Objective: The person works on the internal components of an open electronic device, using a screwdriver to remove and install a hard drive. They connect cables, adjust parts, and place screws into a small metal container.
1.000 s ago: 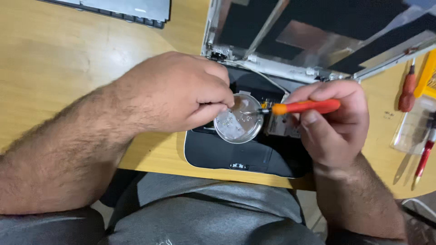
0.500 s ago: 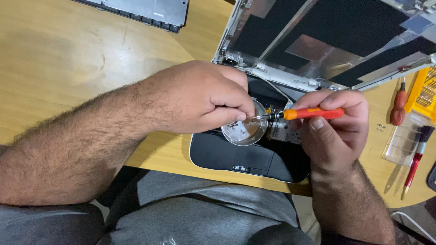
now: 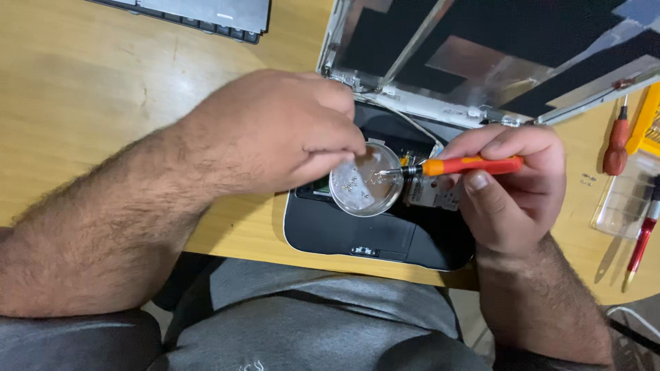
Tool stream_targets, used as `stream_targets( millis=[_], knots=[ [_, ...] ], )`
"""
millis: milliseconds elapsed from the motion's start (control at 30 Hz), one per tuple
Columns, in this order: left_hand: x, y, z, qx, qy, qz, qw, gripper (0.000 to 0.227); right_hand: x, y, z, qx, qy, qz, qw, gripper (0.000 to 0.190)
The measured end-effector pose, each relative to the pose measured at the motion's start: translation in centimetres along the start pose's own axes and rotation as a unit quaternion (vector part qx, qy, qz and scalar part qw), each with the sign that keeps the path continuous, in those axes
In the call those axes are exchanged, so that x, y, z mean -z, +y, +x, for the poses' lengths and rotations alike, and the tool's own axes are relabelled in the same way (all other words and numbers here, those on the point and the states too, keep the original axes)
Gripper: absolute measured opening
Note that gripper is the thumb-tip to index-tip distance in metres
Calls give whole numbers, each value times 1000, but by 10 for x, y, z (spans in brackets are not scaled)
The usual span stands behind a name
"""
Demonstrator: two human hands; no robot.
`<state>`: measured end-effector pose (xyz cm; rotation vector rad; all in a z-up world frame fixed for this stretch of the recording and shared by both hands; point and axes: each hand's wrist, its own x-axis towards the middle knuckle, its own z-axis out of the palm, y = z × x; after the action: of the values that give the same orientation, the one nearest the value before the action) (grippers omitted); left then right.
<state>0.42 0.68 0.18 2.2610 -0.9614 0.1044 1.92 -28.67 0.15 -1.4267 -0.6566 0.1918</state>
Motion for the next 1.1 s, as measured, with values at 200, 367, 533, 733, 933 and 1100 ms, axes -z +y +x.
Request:
stream_targets(
  millis=[200, 367, 533, 733, 933, 1100],
  knots=[
    [4, 0, -2, -9, -2, -24, 1000, 14, 2, -2, -4, 23, -42, -114, 992, 19],
    [-2, 2, 0, -5, -21, -40, 999, 16, 6, 2, -9, 26, -35, -109, 993, 21],
    [7, 8, 4, 0, -31, -83, 996, 14, 8, 2, -8, 39, -50, -111, 992, 22],
    [1, 8, 5, -49, -30, -141, 988, 12, 6, 1, -6, 36, -55, -136, 989, 20],
    [-2, 8, 3, -49, -10, -109, 993, 11, 7, 4, -6, 51, -59, -120, 990, 21],
    [2, 7, 3, -20, -5, -56, 998, 9, 14, 5, 1, 108, -57, -152, 981, 19]
  ],
)
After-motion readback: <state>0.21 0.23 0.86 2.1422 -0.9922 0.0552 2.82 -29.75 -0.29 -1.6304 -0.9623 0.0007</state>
